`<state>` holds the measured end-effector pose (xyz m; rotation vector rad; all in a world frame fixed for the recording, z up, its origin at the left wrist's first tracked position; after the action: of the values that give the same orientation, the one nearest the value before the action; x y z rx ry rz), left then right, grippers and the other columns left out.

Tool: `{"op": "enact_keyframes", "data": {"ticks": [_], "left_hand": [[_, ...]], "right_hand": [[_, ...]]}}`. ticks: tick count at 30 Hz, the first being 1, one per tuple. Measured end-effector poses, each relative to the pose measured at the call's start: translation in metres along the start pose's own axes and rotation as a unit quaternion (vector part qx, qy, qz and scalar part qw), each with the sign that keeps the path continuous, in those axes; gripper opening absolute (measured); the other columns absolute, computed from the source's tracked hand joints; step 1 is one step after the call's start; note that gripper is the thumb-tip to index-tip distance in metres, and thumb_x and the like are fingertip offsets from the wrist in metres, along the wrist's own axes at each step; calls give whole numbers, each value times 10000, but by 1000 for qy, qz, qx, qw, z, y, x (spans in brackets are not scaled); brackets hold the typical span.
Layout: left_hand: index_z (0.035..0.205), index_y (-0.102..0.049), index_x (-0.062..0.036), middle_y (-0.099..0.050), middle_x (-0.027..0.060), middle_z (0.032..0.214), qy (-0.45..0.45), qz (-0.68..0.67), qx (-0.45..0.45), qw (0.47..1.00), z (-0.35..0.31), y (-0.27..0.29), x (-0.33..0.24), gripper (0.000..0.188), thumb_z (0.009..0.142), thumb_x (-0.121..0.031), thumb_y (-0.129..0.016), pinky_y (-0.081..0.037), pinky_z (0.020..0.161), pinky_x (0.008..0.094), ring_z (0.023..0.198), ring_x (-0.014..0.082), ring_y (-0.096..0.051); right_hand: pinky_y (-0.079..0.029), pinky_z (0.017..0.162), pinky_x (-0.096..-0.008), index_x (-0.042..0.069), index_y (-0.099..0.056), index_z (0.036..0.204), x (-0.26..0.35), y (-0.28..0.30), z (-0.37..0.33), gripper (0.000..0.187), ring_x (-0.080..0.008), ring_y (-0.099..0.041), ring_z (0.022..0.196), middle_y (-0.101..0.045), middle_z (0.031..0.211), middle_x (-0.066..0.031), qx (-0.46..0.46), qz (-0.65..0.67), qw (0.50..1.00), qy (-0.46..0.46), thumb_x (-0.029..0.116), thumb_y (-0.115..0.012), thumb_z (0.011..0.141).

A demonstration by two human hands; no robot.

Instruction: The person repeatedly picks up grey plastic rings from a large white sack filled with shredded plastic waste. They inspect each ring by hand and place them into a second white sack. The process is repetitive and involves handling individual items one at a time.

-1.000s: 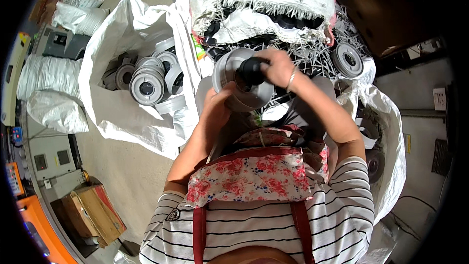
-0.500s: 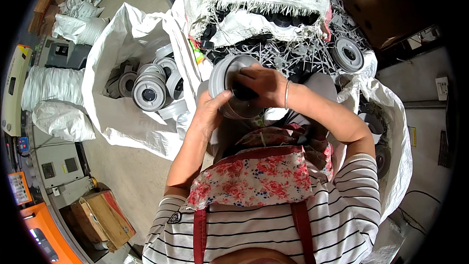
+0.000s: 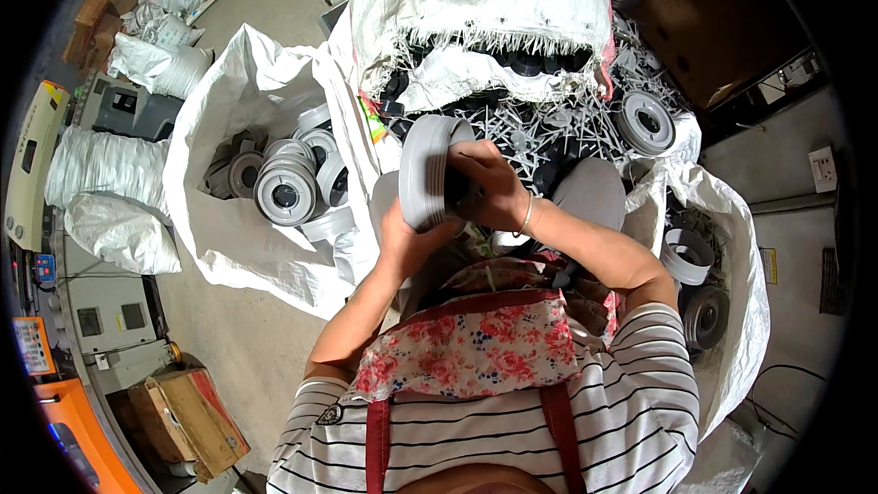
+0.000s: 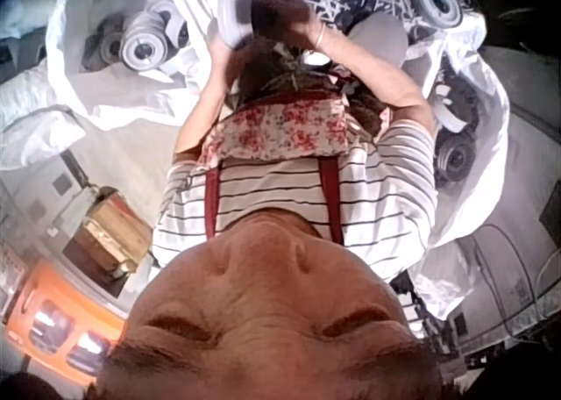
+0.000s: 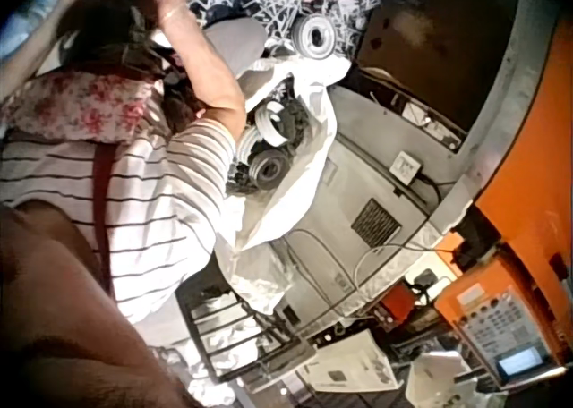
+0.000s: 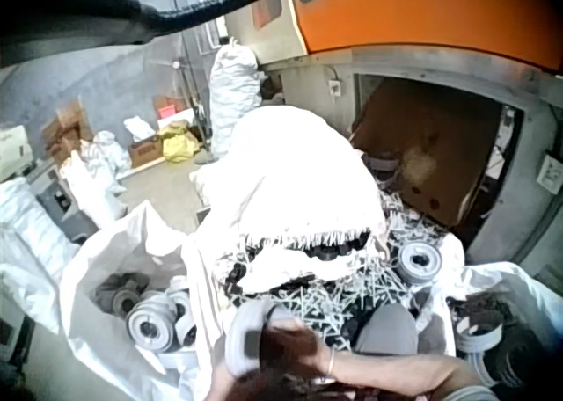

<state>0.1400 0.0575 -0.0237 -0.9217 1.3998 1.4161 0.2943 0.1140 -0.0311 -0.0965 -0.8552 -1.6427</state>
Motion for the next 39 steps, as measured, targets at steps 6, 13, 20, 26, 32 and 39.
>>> {"op": "enact_keyframes", "data": {"ticks": [6,13,20,26,32,39], "left_hand": [[1106,-580,-40,-649,78,985,88,11,88,992,-3,6,4,488,668,-104,-786,-495,786,306,890,167,-614],[1149,-564,-51,-617,86,1080,-92,77,42,992,-2,1,-23,556,648,-106,-798,-477,839,321,980,204,-601],[1280,-432,-12,-571,127,1155,-151,144,-33,977,13,26,-26,812,598,-178,-840,-447,895,340,1041,217,-565],[1366,-337,-30,-506,160,1248,-104,98,37,989,21,40,-20,897,612,-153,-808,-381,985,342,1152,232,-506],[1406,-317,-73,-424,150,1372,-112,111,88,984,38,36,-30,906,622,-65,-769,-331,1045,326,1241,241,-445],[1254,-502,-13,-620,120,1086,-40,100,59,992,53,13,-25,636,706,-223,-749,-453,886,344,1006,205,-579]], "right_hand": [[-466,850,-375,49,-611,1123,2,5,-3,554,-313,-529,1028,-547,1137,-130,29,-2,996,83,90,-771,595],[-435,884,-419,81,-594,1120,3,7,9,553,-355,-496,1046,-503,1159,-154,18,8,995,100,95,-740,587],[-395,950,-389,-5,-534,1182,9,1,41,634,-338,-492,1089,-524,1181,-171,-29,118,992,-22,214,-780,640],[-404,935,-326,-21,-519,1178,20,1,52,632,-252,-515,1065,-517,1147,-131,-61,220,969,-94,199,-796,654],[-420,900,-281,-21,-510,1170,12,8,46,537,-172,-527,1012,-499,1060,-81,-94,179,969,-145,73,-731,689],[-416,883,-397,2,-537,1121,5,36,29,512,-315,-514,1024,-528,1045,-153,-90,-37,995,-12,72,-653,627]]}}
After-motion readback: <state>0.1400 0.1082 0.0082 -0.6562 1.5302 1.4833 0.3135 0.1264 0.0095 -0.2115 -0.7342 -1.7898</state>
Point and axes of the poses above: each hand's wrist, its own z-axis towards the middle knuckle, its own y-axis out of the back of the hand, x = y × z, the point moved 4 cm from there along z, towards the middle knuckle
